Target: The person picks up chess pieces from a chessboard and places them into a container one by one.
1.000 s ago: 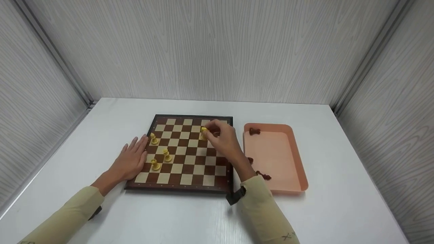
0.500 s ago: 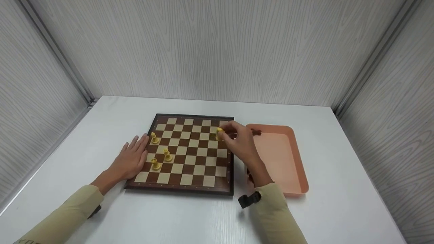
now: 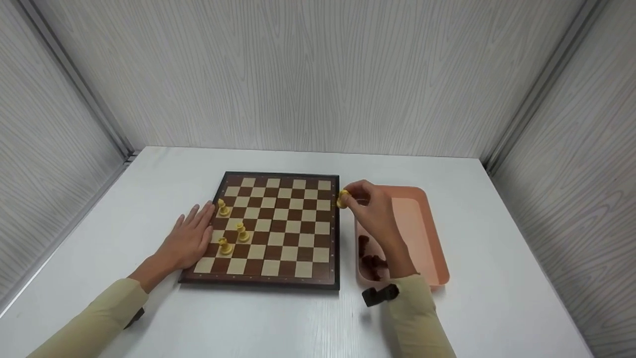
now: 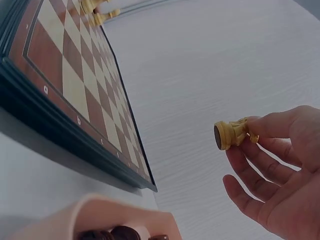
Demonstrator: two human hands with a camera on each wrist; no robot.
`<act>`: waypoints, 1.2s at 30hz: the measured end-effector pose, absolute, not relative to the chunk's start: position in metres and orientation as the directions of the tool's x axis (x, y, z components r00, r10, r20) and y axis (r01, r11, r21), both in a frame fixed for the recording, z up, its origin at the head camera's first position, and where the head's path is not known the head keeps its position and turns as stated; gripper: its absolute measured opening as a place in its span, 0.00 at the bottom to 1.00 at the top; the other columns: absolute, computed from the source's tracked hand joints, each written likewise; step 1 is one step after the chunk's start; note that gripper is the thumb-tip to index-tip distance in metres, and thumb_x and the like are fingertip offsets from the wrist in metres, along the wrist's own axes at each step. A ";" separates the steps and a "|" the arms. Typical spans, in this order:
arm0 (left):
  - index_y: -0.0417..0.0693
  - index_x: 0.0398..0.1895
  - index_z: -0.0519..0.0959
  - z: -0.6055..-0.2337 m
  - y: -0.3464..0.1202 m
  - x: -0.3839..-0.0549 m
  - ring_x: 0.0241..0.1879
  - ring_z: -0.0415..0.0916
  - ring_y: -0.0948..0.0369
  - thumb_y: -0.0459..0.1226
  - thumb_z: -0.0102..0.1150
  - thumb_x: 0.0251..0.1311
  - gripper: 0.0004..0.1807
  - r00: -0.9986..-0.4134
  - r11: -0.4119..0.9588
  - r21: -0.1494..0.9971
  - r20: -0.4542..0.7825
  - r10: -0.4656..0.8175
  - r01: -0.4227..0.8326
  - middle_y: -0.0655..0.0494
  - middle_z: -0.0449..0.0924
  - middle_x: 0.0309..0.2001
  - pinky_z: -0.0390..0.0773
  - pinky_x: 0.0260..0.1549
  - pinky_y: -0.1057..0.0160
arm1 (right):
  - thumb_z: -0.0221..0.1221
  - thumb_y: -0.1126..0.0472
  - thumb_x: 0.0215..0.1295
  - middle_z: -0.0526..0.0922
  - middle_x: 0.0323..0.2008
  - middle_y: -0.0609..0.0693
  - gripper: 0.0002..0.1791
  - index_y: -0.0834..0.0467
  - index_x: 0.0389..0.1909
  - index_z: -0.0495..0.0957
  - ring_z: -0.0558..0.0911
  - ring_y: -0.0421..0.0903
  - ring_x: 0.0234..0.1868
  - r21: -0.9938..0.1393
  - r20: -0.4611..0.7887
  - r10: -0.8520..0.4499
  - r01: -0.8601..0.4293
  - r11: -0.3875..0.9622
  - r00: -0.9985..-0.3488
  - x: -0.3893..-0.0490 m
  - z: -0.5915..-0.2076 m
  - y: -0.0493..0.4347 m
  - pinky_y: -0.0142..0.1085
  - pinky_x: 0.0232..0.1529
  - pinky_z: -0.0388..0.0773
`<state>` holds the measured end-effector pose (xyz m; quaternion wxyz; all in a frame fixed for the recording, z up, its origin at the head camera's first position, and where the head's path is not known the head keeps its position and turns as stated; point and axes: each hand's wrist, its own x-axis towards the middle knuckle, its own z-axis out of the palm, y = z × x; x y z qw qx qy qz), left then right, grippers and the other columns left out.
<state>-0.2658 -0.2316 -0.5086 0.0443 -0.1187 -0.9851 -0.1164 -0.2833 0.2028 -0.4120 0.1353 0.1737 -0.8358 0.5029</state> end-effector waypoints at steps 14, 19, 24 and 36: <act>0.37 0.82 0.48 -0.502 -0.231 -0.266 0.80 0.41 0.40 0.43 0.32 0.81 0.33 -0.965 0.944 0.215 0.133 0.227 0.251 0.43 0.46 0.82 0.43 0.75 0.36 | 0.65 0.64 0.71 0.88 0.44 0.56 0.10 0.64 0.48 0.84 0.85 0.49 0.44 -0.756 0.438 -0.097 -0.425 0.498 -0.894 -0.293 -0.419 0.229 0.26 0.43 0.80; 0.36 0.82 0.49 -0.505 -0.232 -0.262 0.80 0.41 0.39 0.43 0.30 0.81 0.32 -0.964 0.939 0.232 0.143 0.226 0.254 0.41 0.47 0.82 0.43 0.74 0.35 | 0.66 0.63 0.70 0.88 0.41 0.54 0.09 0.63 0.46 0.86 0.85 0.49 0.42 -0.720 0.460 -0.077 -0.422 0.551 -0.885 -0.296 -0.423 0.236 0.27 0.41 0.80; 0.35 0.82 0.49 -0.504 -0.234 -0.262 0.80 0.42 0.39 0.42 0.32 0.81 0.32 -0.965 0.942 0.226 0.145 0.219 0.248 0.41 0.47 0.81 0.44 0.74 0.36 | 0.65 0.59 0.71 0.87 0.43 0.55 0.11 0.63 0.47 0.85 0.85 0.49 0.44 -0.741 0.423 -0.056 -0.381 0.554 -0.904 -0.297 -0.422 0.246 0.26 0.43 0.79; 0.36 0.82 0.47 -0.505 -0.232 -0.264 0.80 0.41 0.40 0.42 0.31 0.82 0.32 -0.967 0.944 0.214 0.107 0.233 0.251 0.42 0.46 0.82 0.44 0.75 0.36 | 0.64 0.59 0.72 0.87 0.44 0.57 0.14 0.65 0.49 0.83 0.85 0.49 0.46 -0.762 0.364 -0.001 -0.298 0.575 -0.932 -0.296 -0.428 0.269 0.22 0.45 0.77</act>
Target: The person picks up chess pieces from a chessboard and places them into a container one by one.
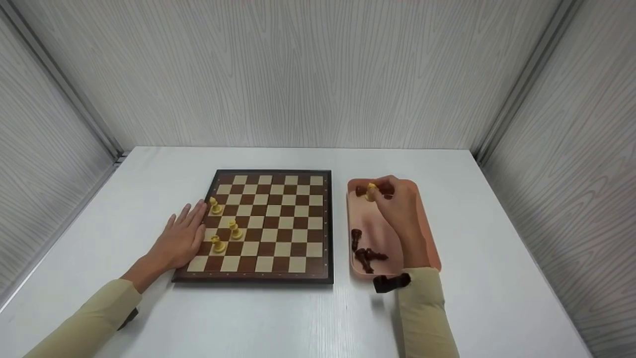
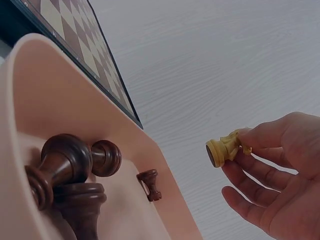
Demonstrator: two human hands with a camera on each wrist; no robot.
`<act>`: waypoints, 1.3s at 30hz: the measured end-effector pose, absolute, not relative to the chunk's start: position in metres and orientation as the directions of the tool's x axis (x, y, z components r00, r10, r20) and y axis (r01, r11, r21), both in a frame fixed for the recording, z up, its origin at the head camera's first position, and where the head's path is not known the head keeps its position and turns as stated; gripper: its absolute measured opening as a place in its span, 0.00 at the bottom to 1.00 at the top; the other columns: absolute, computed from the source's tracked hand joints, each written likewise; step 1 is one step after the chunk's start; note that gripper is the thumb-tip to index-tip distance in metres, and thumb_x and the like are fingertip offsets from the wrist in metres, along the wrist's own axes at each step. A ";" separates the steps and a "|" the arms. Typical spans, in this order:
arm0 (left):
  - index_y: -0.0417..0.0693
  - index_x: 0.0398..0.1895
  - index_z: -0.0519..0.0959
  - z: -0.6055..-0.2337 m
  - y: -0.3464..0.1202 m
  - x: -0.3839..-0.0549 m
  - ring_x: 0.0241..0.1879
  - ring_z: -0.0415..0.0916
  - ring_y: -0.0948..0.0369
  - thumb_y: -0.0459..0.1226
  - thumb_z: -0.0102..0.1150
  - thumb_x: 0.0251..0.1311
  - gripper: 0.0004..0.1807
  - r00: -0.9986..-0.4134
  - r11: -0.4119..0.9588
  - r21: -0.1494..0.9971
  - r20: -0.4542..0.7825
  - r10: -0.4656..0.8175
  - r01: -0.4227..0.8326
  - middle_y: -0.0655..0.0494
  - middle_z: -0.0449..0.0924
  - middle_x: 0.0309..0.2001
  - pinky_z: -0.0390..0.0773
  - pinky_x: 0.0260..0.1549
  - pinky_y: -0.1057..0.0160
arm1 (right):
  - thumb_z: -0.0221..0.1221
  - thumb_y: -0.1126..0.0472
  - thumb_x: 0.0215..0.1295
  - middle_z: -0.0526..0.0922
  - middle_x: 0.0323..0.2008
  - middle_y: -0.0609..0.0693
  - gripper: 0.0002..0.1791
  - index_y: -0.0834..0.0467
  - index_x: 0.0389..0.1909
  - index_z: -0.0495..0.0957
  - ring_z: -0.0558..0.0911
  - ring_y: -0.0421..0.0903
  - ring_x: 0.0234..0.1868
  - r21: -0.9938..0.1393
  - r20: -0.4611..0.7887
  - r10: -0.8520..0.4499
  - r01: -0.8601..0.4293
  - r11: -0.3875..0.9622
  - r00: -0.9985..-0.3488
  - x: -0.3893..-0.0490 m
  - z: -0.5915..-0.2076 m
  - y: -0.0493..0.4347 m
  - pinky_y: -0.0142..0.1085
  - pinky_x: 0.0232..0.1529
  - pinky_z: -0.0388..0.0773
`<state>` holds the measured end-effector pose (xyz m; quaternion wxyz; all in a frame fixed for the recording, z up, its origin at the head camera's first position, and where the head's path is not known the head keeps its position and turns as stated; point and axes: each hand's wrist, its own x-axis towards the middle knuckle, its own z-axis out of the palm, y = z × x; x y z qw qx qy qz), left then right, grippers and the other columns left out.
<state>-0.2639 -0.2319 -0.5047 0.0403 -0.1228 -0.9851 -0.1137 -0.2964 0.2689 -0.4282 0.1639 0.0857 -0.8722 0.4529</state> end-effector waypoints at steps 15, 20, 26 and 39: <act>0.36 0.82 0.47 -0.509 -0.231 -0.260 0.80 0.40 0.40 0.42 0.31 0.82 0.32 -0.968 0.941 0.232 0.092 0.232 0.247 0.42 0.45 0.82 0.43 0.74 0.35 | 0.63 0.60 0.73 0.86 0.48 0.59 0.15 0.66 0.53 0.82 0.83 0.51 0.51 -0.774 0.307 -0.017 -0.260 0.578 -0.951 -0.293 -0.437 0.278 0.22 0.48 0.76; 0.36 0.82 0.48 -0.510 -0.231 -0.262 0.80 0.41 0.40 0.42 0.31 0.82 0.32 -0.967 0.940 0.234 0.113 0.229 0.250 0.42 0.46 0.82 0.43 0.74 0.36 | 0.63 0.57 0.74 0.85 0.49 0.56 0.16 0.62 0.55 0.81 0.83 0.50 0.52 -0.768 0.300 -0.028 -0.259 0.586 -0.954 -0.292 -0.433 0.274 0.31 0.53 0.80; 0.36 0.82 0.48 -0.507 -0.231 -0.264 0.80 0.42 0.40 0.42 0.32 0.82 0.32 -0.965 0.941 0.224 0.118 0.233 0.254 0.42 0.46 0.82 0.44 0.74 0.36 | 0.63 0.58 0.73 0.86 0.49 0.55 0.13 0.62 0.51 0.84 0.84 0.49 0.50 -0.745 0.361 -0.081 -0.339 0.574 -0.929 -0.293 -0.432 0.261 0.44 0.53 0.82; 0.37 0.82 0.47 -0.507 -0.232 -0.264 0.80 0.41 0.40 0.43 0.31 0.82 0.33 -0.968 0.943 0.223 0.106 0.228 0.247 0.43 0.45 0.82 0.43 0.75 0.36 | 0.64 0.62 0.72 0.86 0.51 0.58 0.13 0.65 0.51 0.83 0.84 0.51 0.53 -0.760 0.386 -0.160 -0.412 0.503 -0.908 -0.291 -0.429 0.226 0.48 0.56 0.81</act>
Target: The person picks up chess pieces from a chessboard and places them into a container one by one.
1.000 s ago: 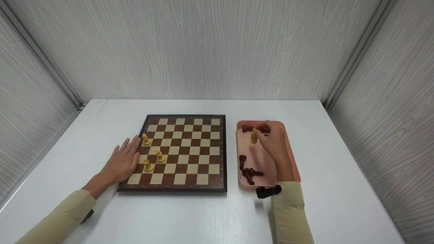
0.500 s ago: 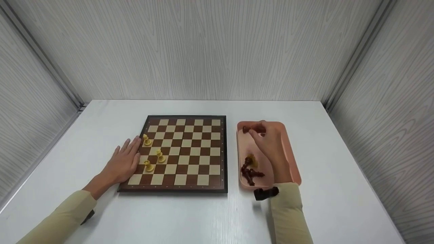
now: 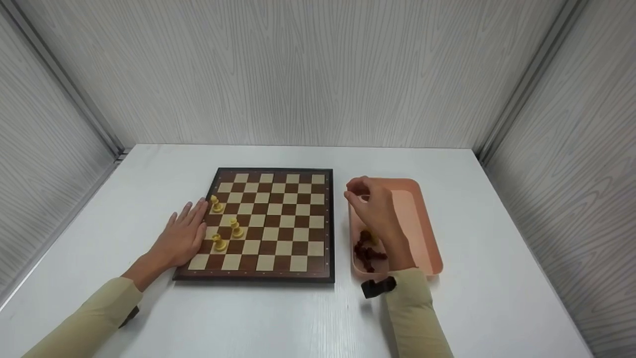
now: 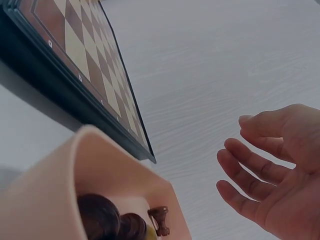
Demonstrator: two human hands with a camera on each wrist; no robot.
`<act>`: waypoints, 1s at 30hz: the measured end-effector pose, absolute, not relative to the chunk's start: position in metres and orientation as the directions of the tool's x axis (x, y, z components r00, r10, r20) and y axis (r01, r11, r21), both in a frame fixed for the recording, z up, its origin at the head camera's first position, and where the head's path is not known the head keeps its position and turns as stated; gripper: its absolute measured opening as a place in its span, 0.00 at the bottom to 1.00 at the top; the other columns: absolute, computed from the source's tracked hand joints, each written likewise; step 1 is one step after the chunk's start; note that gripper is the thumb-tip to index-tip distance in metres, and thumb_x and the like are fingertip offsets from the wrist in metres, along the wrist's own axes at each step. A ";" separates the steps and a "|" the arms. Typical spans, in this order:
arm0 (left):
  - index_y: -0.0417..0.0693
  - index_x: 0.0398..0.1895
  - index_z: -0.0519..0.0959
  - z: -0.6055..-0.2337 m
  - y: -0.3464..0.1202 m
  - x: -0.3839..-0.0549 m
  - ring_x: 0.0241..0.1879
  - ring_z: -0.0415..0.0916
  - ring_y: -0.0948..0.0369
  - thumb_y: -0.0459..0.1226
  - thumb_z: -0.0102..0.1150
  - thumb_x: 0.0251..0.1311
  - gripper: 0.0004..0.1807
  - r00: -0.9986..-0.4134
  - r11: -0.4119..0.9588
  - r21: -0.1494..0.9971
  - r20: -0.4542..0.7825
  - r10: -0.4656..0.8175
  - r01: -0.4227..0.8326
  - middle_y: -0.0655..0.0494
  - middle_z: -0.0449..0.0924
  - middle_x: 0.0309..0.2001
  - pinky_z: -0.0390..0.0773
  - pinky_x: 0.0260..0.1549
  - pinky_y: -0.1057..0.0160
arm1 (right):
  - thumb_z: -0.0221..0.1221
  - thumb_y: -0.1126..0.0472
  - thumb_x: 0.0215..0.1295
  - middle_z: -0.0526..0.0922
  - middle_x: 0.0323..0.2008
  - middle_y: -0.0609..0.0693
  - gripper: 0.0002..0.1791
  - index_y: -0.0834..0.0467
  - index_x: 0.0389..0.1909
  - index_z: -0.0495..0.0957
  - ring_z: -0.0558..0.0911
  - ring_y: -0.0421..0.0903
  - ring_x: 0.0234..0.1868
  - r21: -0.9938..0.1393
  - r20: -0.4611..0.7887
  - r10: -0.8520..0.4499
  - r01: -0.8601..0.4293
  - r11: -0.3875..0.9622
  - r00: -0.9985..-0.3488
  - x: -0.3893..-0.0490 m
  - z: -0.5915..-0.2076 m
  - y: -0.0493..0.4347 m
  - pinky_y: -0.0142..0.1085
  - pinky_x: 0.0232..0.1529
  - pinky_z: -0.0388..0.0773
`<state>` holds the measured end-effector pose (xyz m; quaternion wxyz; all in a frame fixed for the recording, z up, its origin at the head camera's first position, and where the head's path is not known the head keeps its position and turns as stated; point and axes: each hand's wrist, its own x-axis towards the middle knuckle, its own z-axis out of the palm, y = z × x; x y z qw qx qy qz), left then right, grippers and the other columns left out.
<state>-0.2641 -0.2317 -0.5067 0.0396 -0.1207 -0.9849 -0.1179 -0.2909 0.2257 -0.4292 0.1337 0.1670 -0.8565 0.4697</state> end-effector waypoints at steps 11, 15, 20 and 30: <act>0.36 0.82 0.47 -0.507 -0.233 -0.263 0.80 0.41 0.40 0.43 0.31 0.82 0.33 -0.971 0.948 0.217 0.110 0.212 0.232 0.42 0.45 0.82 0.43 0.75 0.37 | 0.64 0.60 0.72 0.85 0.49 0.57 0.15 0.63 0.54 0.81 0.84 0.52 0.52 -0.805 0.351 -0.247 -0.426 0.413 -0.903 -0.293 -0.425 0.182 0.49 0.56 0.80; 0.37 0.82 0.46 -0.506 -0.231 -0.264 0.80 0.40 0.40 0.43 0.31 0.82 0.33 -0.970 0.946 0.218 0.103 0.220 0.238 0.43 0.44 0.82 0.43 0.75 0.37 | 0.64 0.62 0.72 0.85 0.48 0.59 0.13 0.63 0.53 0.82 0.85 0.53 0.51 -0.807 0.376 -0.297 -0.468 0.361 -0.878 -0.296 -0.425 0.163 0.51 0.55 0.81; 0.37 0.82 0.45 -0.508 -0.231 -0.264 0.80 0.39 0.41 0.43 0.30 0.82 0.33 -0.970 0.945 0.222 0.097 0.222 0.239 0.43 0.43 0.82 0.42 0.75 0.37 | 0.64 0.61 0.72 0.85 0.48 0.55 0.13 0.61 0.53 0.82 0.85 0.49 0.48 -0.784 0.401 -0.322 -0.503 0.364 -0.858 -0.300 -0.425 0.140 0.47 0.51 0.81; 0.37 0.82 0.45 -0.508 -0.232 -0.265 0.80 0.39 0.41 0.43 0.31 0.82 0.33 -0.969 0.943 0.224 0.094 0.229 0.245 0.43 0.44 0.82 0.41 0.75 0.37 | 0.63 0.63 0.72 0.84 0.50 0.59 0.14 0.62 0.56 0.80 0.84 0.52 0.51 -0.757 0.418 -0.386 -0.550 0.352 -0.823 -0.308 -0.426 0.099 0.48 0.55 0.81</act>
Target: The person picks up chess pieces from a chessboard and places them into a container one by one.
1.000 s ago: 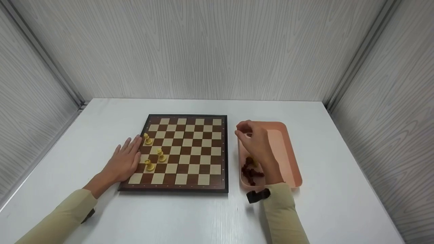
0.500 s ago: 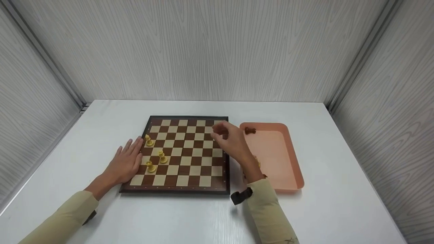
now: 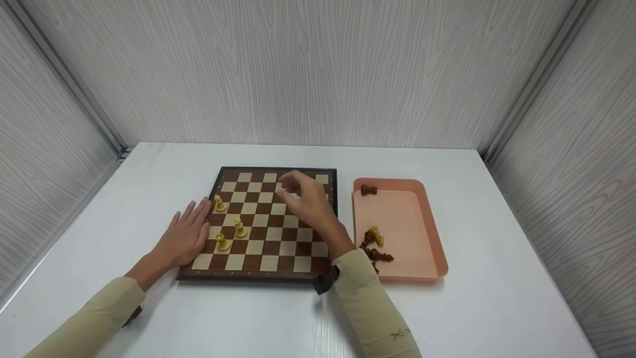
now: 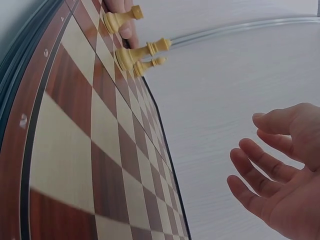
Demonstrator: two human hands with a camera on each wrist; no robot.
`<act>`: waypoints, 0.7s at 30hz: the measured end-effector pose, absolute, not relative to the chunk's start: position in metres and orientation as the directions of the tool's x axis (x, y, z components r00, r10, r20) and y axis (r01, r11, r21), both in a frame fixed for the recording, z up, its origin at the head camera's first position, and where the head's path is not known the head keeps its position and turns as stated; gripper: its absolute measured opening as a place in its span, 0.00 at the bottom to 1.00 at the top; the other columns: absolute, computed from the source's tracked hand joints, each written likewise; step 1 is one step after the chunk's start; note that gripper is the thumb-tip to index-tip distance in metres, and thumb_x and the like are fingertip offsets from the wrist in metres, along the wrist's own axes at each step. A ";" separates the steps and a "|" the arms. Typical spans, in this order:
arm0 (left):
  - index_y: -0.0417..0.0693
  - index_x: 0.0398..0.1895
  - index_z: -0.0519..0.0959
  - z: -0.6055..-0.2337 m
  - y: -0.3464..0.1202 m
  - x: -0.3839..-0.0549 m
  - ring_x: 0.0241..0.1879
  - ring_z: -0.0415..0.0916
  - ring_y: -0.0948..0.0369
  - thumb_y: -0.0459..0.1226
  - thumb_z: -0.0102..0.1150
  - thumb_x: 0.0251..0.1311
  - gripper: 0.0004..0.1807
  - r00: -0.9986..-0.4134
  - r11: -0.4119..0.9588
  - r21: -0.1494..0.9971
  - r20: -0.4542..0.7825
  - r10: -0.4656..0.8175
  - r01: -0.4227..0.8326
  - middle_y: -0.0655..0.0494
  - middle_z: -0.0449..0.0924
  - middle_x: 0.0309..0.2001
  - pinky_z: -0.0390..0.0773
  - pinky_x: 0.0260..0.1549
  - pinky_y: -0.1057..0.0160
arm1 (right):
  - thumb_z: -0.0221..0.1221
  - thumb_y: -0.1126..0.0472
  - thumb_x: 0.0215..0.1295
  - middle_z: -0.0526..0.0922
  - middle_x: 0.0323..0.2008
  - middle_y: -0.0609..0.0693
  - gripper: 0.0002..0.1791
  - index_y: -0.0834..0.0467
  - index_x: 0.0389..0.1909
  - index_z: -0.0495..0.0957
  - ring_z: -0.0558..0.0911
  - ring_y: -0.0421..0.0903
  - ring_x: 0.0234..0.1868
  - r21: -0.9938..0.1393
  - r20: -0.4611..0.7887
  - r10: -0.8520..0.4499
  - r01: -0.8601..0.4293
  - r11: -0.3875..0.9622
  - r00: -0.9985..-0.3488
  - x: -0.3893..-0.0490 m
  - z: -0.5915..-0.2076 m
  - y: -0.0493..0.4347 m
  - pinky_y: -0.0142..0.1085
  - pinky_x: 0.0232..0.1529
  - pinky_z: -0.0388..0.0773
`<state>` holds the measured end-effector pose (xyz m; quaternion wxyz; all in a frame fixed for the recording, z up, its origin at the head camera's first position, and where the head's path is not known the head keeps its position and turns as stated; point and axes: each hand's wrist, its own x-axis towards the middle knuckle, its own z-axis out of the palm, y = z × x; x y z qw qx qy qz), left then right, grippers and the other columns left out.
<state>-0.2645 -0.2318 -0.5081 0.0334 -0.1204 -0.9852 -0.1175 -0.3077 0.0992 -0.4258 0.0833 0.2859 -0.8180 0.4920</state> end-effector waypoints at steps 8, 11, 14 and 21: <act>0.37 0.82 0.46 -0.507 -0.231 -0.264 0.80 0.39 0.41 0.43 0.31 0.82 0.33 -0.968 0.941 0.233 0.099 0.229 0.246 0.43 0.44 0.82 0.42 0.75 0.37 | 0.63 0.64 0.72 0.84 0.49 0.56 0.14 0.65 0.55 0.80 0.84 0.52 0.50 -0.754 0.419 -0.394 -0.555 0.351 -0.818 -0.313 -0.429 0.075 0.47 0.55 0.81; 0.38 0.82 0.46 -0.505 -0.231 -0.264 0.80 0.40 0.41 0.43 0.31 0.82 0.33 -0.968 0.939 0.239 0.102 0.230 0.249 0.43 0.45 0.82 0.42 0.75 0.37 | 0.64 0.63 0.72 0.84 0.50 0.58 0.14 0.63 0.55 0.80 0.84 0.53 0.51 -0.770 0.402 -0.402 -0.541 0.337 -0.823 -0.315 -0.429 0.066 0.50 0.56 0.80; 0.37 0.82 0.47 -0.505 -0.231 -0.264 0.80 0.40 0.41 0.43 0.31 0.82 0.33 -0.968 0.939 0.238 0.109 0.227 0.247 0.43 0.45 0.82 0.43 0.75 0.37 | 0.63 0.63 0.72 0.84 0.50 0.59 0.14 0.62 0.55 0.80 0.84 0.54 0.52 -0.769 0.394 -0.415 -0.541 0.340 -0.820 -0.318 -0.429 0.056 0.53 0.57 0.80; 0.38 0.83 0.46 -0.509 -0.231 -0.264 0.80 0.39 0.41 0.44 0.30 0.82 0.33 -0.969 0.940 0.241 0.101 0.224 0.242 0.44 0.44 0.82 0.42 0.75 0.37 | 0.64 0.63 0.71 0.84 0.49 0.53 0.14 0.61 0.55 0.80 0.84 0.48 0.50 -0.763 0.370 -0.433 -0.535 0.363 -0.822 -0.322 -0.433 0.029 0.45 0.54 0.80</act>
